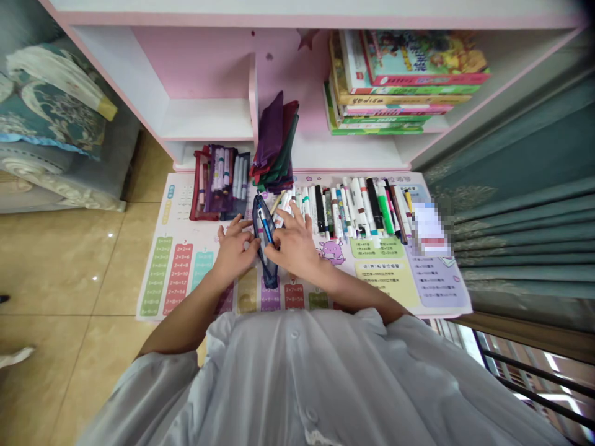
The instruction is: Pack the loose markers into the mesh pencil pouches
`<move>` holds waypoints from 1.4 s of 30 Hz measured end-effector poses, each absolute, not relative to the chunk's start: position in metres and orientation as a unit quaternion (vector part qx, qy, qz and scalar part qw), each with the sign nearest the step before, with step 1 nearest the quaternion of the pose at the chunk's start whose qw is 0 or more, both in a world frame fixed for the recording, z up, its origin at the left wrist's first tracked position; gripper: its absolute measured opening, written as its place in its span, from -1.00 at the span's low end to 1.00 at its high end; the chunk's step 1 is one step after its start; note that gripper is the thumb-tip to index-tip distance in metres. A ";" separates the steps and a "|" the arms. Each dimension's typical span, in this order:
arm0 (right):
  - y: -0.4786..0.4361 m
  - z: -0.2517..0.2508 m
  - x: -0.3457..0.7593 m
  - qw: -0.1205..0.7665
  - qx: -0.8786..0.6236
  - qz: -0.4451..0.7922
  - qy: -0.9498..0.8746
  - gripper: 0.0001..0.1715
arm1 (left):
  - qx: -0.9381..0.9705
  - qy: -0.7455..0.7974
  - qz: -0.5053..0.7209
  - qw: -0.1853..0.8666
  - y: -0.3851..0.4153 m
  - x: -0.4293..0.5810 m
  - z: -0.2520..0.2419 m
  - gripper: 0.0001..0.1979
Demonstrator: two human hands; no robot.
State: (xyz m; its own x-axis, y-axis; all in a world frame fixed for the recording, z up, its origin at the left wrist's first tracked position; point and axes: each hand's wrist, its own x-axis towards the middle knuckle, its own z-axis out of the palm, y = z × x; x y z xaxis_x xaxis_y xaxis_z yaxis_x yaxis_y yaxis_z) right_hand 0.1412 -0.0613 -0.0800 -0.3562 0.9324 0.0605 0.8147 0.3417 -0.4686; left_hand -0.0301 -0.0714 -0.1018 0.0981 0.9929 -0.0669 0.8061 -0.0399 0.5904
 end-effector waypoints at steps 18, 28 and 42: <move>-0.047 -0.090 0.121 0.011 -0.554 0.207 -0.806 -0.60 | 0.692 0.650 0.181 0.255 -0.070 -0.030 -0.100 -0.75; -0.044 -0.098 0.142 0.183 -0.592 0.153 -0.770 -0.71 | 0.690 0.651 0.187 0.257 -0.071 -0.031 -0.100 -0.76; -0.004 -0.126 0.199 0.112 -0.703 0.019 -0.702 -0.74 | 0.684 0.656 0.185 0.259 -0.071 -0.031 -0.101 -0.74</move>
